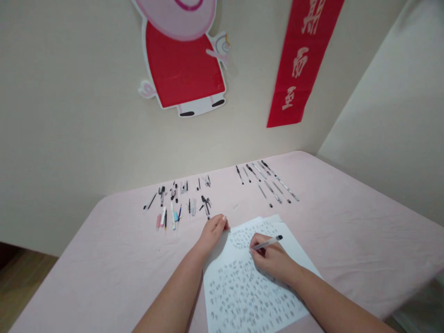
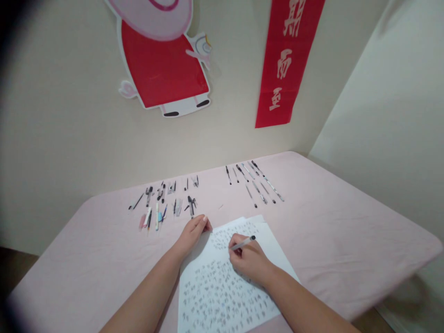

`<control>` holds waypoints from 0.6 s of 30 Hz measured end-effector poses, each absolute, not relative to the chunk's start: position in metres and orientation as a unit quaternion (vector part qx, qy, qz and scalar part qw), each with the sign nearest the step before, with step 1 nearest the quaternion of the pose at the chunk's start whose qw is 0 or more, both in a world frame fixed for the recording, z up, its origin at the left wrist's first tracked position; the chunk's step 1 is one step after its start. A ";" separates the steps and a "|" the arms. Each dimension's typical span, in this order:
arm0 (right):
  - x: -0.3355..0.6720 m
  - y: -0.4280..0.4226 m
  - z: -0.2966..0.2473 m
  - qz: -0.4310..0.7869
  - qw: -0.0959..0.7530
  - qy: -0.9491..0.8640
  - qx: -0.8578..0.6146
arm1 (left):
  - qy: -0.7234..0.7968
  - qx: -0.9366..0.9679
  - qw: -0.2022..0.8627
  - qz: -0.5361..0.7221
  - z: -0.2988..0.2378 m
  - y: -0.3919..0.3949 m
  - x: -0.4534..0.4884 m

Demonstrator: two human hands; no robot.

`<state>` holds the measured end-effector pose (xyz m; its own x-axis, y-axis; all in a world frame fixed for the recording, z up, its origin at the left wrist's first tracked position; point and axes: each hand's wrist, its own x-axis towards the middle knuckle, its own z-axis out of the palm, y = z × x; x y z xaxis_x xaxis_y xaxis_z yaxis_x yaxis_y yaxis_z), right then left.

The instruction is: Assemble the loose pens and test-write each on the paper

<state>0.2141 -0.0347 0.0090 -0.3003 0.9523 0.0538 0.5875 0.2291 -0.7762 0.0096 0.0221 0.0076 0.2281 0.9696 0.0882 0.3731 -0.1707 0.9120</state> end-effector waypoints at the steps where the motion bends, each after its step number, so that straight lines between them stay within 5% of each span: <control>1: 0.214 -0.035 0.010 0.327 0.276 -0.735 -0.526 | 0.502 0.670 0.405 0.368 0.008 0.022 0.010; 18: 0.213 -0.035 0.010 0.287 0.266 -0.768 -0.508 | 0.503 0.667 0.404 0.373 0.009 0.022 0.011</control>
<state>0.2131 -0.0352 0.0096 -0.3430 0.9320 0.1169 0.6273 0.3199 -0.7100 0.0107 0.0215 0.0094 0.2152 0.9723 0.0910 0.3705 -0.1675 0.9136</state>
